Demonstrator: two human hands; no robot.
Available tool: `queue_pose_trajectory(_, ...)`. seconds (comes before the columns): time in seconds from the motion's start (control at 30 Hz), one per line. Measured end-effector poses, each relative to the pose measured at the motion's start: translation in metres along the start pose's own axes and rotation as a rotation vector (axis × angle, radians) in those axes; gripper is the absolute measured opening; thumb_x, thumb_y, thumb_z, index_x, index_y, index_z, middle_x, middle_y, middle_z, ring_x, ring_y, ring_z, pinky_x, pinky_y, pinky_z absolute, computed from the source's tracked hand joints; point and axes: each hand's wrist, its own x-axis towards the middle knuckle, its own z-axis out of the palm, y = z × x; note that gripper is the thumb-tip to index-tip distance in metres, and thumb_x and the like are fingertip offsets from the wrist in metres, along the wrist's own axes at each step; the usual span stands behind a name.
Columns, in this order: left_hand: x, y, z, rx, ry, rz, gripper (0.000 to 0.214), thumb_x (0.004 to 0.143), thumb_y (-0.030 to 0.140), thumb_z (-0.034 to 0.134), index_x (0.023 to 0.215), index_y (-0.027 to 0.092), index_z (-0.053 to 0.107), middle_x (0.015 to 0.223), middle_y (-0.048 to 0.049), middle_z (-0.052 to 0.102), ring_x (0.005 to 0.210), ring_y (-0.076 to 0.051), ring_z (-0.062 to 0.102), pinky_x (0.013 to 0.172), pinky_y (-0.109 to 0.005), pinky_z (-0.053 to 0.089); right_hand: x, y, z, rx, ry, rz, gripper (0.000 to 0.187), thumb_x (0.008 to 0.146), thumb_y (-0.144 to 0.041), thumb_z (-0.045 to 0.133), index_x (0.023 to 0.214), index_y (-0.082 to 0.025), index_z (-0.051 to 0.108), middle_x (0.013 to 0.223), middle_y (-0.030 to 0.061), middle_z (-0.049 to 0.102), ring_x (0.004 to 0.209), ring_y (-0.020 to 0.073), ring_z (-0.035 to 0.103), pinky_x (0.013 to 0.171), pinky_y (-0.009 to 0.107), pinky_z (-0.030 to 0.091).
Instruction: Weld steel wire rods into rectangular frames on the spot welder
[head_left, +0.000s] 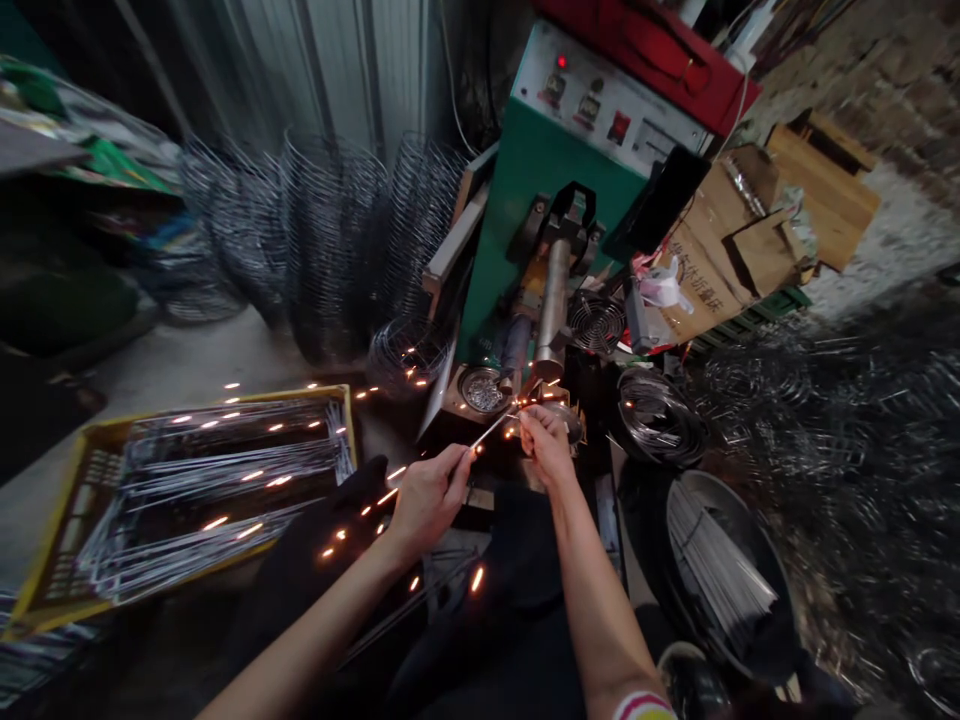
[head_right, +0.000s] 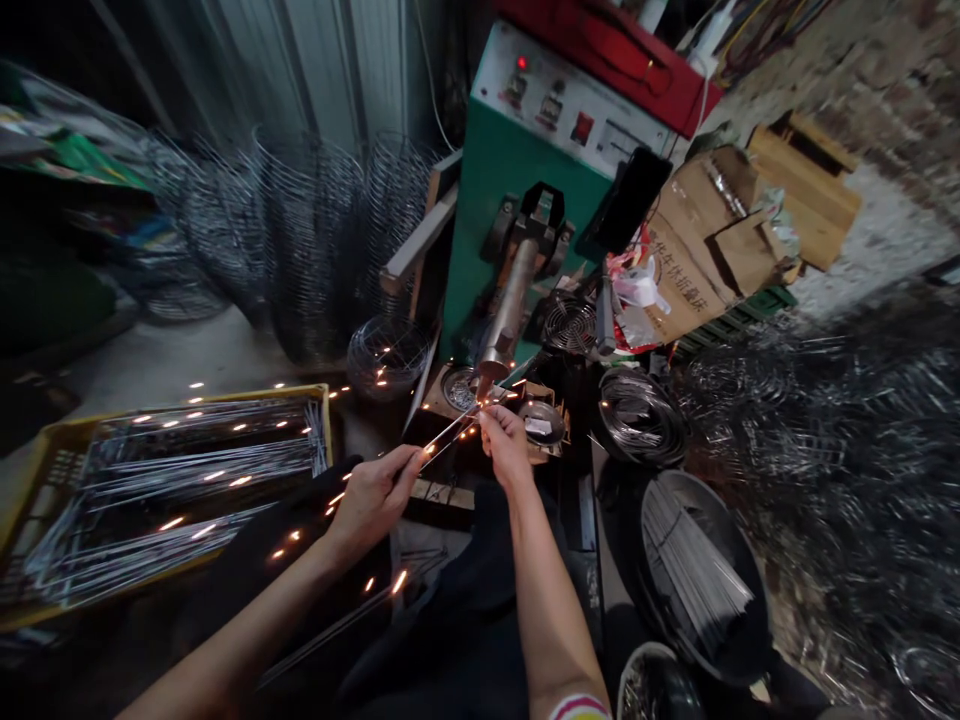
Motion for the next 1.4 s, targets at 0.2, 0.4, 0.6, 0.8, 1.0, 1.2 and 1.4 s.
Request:
queue_pose_trajectory(0.2, 0.005, -0.001, -0.005, 0.014, 0.0, 0.026, 0.032, 0.096, 0.035, 0.044, 0.073, 0.017, 0.058, 0.056, 0.0031, 0.046, 0.049, -0.011, 0.045, 0.053, -0.024, 0.031, -0.005, -0.003, -0.001, -0.113, 0.048, -0.019, 0.042, 0.076, -0.053, 0.072, 0.064, -0.02, 0.05, 0.045, -0.0099, 0.038, 0.038, 0.0047, 0.028, 0.037, 0.019, 0.02)
queue_pose_trajectory(0.4, 0.02, -0.016, -0.014, -0.152, -0.089, 0.056, 0.038, 0.096, 0.04, 0.045, 0.076, 0.015, 0.065, 0.061, 0.0013, 0.054, 0.056, -0.011, 0.047, 0.056, -0.022, 0.035, -0.007, -0.006, 0.003, -0.243, 0.114, -0.127, 0.041, 0.078, -0.051, 0.069, 0.061, -0.019, 0.049, 0.048, -0.0072, 0.041, 0.045, 0.0071, 0.031, 0.043, 0.021, 0.023)
queue_pose_trajectory(0.6, 0.041, -0.017, -0.01, -0.118, -0.094, 0.096, 0.035, 0.095, 0.037, 0.046, 0.078, 0.014, 0.067, 0.059, 0.0017, 0.055, 0.055, -0.011, 0.047, 0.056, -0.022, 0.034, -0.001, -0.009, -0.002, -0.19, 0.194, -0.123, 0.038, 0.074, -0.052, 0.071, 0.066, -0.018, 0.057, 0.048, -0.0078, 0.039, 0.045, 0.007, 0.029, 0.043, 0.021, 0.021)
queue_pose_trajectory(0.8, 0.055, -0.009, -0.006, -0.055, -0.107, 0.132, 0.036, 0.095, 0.034, 0.045, 0.075, 0.015, 0.067, 0.057, 0.0016, 0.053, 0.053, -0.012, 0.046, 0.055, -0.023, 0.033, 0.008, -0.008, -0.008, -0.098, 0.215, -0.072, 0.041, 0.068, -0.055, 0.075, 0.069, -0.018, 0.059, 0.047, -0.0103, 0.035, 0.043, 0.0051, 0.024, 0.042, 0.02, 0.018)
queue_pose_trajectory(1.0, 0.059, -0.007, -0.009, -0.056, -0.12, 0.114, 0.034, 0.094, 0.035, 0.047, 0.074, 0.015, 0.067, 0.058, 0.0017, 0.054, 0.054, -0.012, 0.047, 0.054, -0.023, 0.033, 0.012, -0.002, -0.011, -0.12, 0.17, -0.054, 0.039, 0.074, -0.054, 0.072, 0.068, -0.019, 0.057, 0.047, -0.0085, 0.039, 0.042, 0.006, 0.027, 0.04, 0.02, 0.02)
queue_pose_trajectory(1.2, 0.064, -0.004, -0.013, -0.024, -0.132, 0.128, 0.034, 0.094, 0.036, 0.046, 0.079, 0.016, 0.069, 0.06, 0.0004, 0.06, 0.056, -0.013, 0.051, 0.056, -0.024, 0.036, -0.025, -0.012, -0.04, -0.472, 0.07, -0.095, 0.039, 0.084, -0.052, 0.063, 0.065, -0.02, 0.054, 0.054, -0.0044, 0.046, 0.051, 0.0108, 0.04, 0.049, 0.023, 0.034)
queue_pose_trajectory(1.4, 0.047, -0.007, -0.008, 0.208, -0.178, 0.249, 0.028, 0.093, 0.027, 0.045, 0.074, 0.018, 0.064, 0.06, -0.0032, 0.06, 0.053, -0.015, 0.051, 0.054, -0.026, 0.032, -0.122, -0.007, -0.084, -0.903, 0.014, -0.041, 0.034, 0.089, -0.055, 0.054, 0.08, -0.025, 0.068, 0.075, 0.0057, 0.069, 0.068, 0.0265, 0.062, 0.065, 0.035, 0.049)
